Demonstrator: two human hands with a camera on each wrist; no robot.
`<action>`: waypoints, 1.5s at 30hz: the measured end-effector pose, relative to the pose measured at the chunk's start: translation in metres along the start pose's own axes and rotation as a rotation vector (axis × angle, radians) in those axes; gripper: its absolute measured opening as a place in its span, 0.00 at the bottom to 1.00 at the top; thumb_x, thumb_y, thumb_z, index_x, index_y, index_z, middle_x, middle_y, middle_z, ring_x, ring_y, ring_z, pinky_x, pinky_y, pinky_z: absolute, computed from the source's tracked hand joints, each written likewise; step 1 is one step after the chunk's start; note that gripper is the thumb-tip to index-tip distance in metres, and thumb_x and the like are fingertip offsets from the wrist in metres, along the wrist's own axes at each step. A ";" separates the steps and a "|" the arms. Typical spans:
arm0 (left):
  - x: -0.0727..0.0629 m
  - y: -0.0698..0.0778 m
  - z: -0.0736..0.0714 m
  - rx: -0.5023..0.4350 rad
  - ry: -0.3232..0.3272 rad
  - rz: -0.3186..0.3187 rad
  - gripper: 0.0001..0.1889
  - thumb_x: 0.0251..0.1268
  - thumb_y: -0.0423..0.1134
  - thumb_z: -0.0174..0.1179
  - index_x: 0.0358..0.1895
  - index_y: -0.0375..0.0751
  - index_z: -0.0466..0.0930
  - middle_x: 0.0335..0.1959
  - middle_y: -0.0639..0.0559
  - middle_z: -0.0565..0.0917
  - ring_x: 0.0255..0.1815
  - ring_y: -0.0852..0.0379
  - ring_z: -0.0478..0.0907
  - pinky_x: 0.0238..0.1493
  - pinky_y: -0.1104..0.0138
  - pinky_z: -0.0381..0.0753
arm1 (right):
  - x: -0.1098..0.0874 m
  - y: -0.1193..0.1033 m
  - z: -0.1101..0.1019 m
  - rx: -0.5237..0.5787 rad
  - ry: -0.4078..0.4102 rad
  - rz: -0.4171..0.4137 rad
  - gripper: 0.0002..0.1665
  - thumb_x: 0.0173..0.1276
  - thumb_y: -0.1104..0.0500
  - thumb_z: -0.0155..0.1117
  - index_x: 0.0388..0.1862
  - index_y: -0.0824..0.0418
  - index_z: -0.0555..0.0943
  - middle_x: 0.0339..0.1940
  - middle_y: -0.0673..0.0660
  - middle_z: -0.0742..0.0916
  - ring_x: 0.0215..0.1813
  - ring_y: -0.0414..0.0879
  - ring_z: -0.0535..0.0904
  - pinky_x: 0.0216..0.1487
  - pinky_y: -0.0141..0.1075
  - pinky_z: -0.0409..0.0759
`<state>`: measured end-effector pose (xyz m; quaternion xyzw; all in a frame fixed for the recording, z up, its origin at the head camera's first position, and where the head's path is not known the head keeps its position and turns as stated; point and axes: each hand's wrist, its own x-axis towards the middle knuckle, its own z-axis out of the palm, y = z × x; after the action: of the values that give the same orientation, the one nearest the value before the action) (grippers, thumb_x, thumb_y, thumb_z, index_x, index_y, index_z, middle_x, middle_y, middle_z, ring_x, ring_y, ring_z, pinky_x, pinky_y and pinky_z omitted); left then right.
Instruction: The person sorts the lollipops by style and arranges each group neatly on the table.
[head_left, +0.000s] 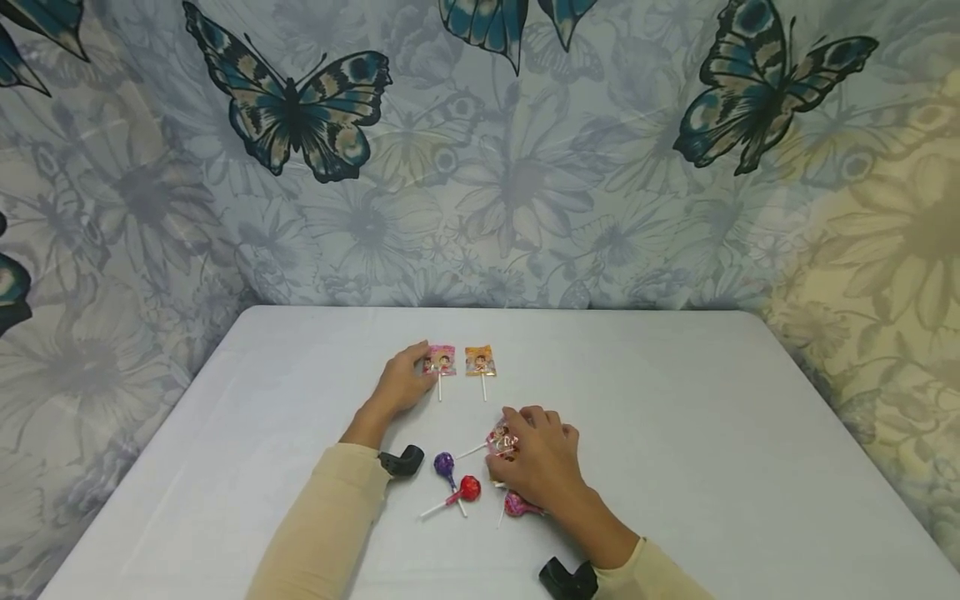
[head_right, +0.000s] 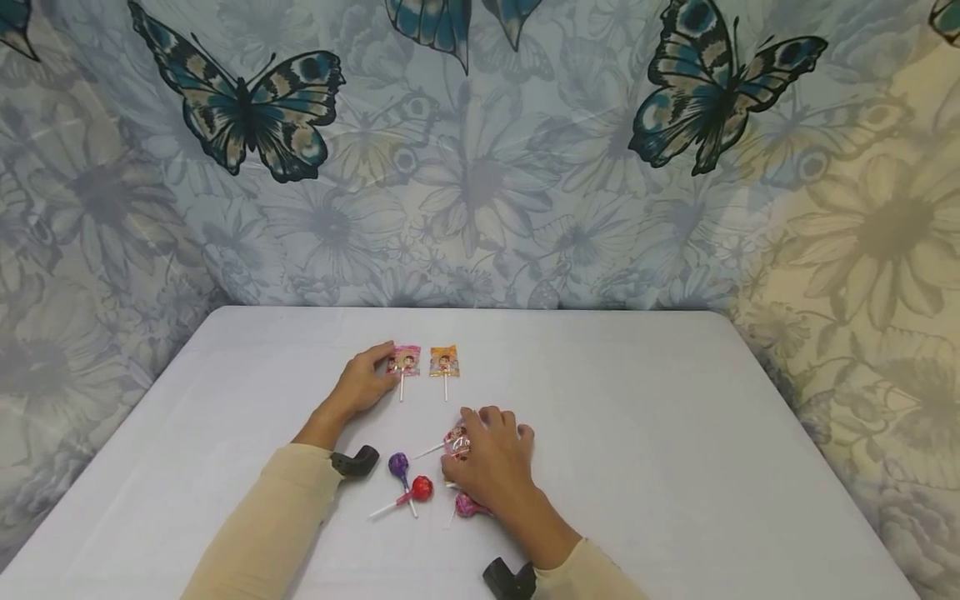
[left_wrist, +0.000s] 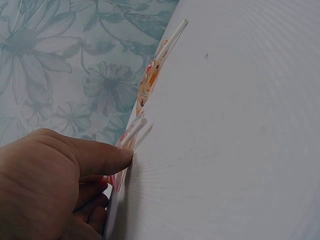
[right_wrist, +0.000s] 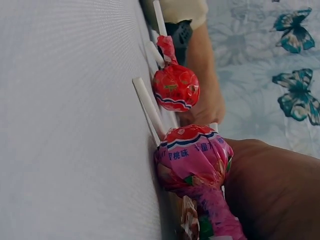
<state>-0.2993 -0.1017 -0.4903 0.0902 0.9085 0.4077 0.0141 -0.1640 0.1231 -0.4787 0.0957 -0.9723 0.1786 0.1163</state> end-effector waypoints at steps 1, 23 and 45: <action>0.000 -0.001 0.000 -0.002 0.000 -0.003 0.31 0.63 0.31 0.62 0.69 0.31 0.65 0.71 0.41 0.63 0.72 0.43 0.55 0.70 0.55 0.51 | 0.000 0.000 0.000 0.016 0.004 -0.006 0.37 0.49 0.45 0.69 0.59 0.56 0.80 0.52 0.59 0.81 0.54 0.57 0.72 0.49 0.59 0.67; 0.002 0.003 0.002 -0.009 -0.004 -0.002 0.30 0.62 0.31 0.63 0.68 0.32 0.66 0.71 0.43 0.64 0.73 0.45 0.55 0.70 0.57 0.51 | -0.002 0.009 -0.001 0.060 0.023 -0.036 0.29 0.53 0.47 0.70 0.53 0.57 0.83 0.53 0.61 0.80 0.56 0.59 0.72 0.52 0.59 0.67; 0.000 0.001 0.000 -0.014 0.010 -0.008 0.30 0.61 0.31 0.64 0.67 0.31 0.67 0.71 0.43 0.65 0.72 0.45 0.56 0.70 0.57 0.52 | -0.001 0.007 -0.006 0.279 0.074 -0.144 0.30 0.52 0.55 0.77 0.56 0.61 0.82 0.55 0.58 0.81 0.59 0.55 0.72 0.57 0.57 0.66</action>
<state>-0.2993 -0.1015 -0.4893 0.0844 0.9060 0.4146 0.0117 -0.1636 0.1317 -0.4753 0.1736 -0.9238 0.3066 0.1499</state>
